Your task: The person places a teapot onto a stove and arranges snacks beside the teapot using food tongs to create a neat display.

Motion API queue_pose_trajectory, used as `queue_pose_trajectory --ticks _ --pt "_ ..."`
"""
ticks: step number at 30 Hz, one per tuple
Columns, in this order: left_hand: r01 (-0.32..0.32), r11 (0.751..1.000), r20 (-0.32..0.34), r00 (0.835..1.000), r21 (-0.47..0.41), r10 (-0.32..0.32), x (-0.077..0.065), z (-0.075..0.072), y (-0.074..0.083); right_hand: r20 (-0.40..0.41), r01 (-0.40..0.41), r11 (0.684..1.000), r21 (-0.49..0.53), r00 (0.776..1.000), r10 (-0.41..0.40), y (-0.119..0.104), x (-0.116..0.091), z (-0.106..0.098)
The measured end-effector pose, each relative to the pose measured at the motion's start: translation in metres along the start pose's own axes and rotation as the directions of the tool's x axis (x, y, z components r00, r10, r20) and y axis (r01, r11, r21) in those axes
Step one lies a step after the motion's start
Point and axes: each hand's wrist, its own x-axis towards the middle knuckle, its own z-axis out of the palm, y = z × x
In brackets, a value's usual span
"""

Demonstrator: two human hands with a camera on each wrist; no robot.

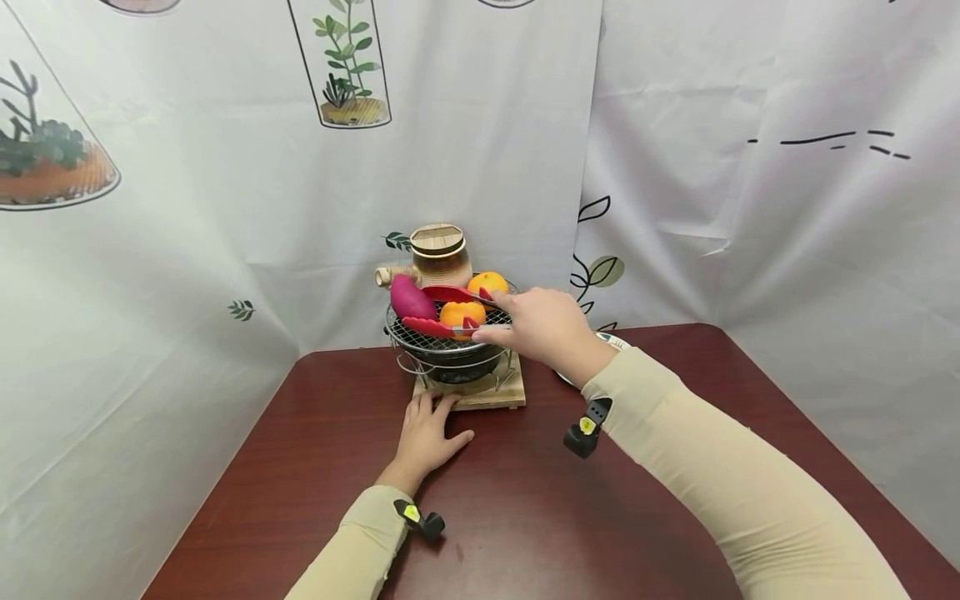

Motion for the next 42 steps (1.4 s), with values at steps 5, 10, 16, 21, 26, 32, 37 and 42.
queue_pose_trajectory --ticks 5,10,16,21,26,32,37,42 --pt "-0.013 1.0 -0.031 0.999 0.002 0.013 0.0 0.002 -0.001 0.013 0.04 0.999 -0.005 0.999 -0.04 -0.007 0.007 0.002" --pt "-0.022 1.0 -0.037 0.999 0.009 0.022 0.0 0.004 -0.002 0.02 0.057 0.998 -0.021 0.998 -0.056 -0.014 0.012 0.003" --pt "-0.027 1.0 -0.053 0.998 0.011 0.027 0.0 0.004 -0.004 0.023 0.088 0.995 -0.054 0.996 -0.086 -0.022 0.019 0.001" --pt "-0.019 1.0 -0.034 0.999 0.015 0.02 0.0 0.003 -0.003 0.008 0.105 0.99 -0.095 0.994 -0.105 -0.027 0.025 0.0" --pt "-0.001 1.0 -0.003 1.0 0.019 0.001 0.001 0.002 -0.003 0.009 0.127 0.982 -0.138 0.992 -0.126 -0.028 0.029 -0.002" --pt "0.004 1.0 -0.002 1.0 0.014 -0.004 0.002 0.002 -0.003 0.011 0.166 0.97 -0.179 0.986 -0.167 -0.026 0.034 -0.004" --pt "-0.003 1.0 -0.006 1.0 0.018 0.004 0.002 0.003 -0.003 0.032 0.166 0.965 -0.203 0.986 -0.163 -0.025 0.038 -0.006" --pt "-0.005 1.0 -0.008 1.0 0.018 0.005 0.002 0.003 -0.003 0.05 0.15 0.964 -0.218 0.989 -0.143 -0.026 0.04 -0.009"
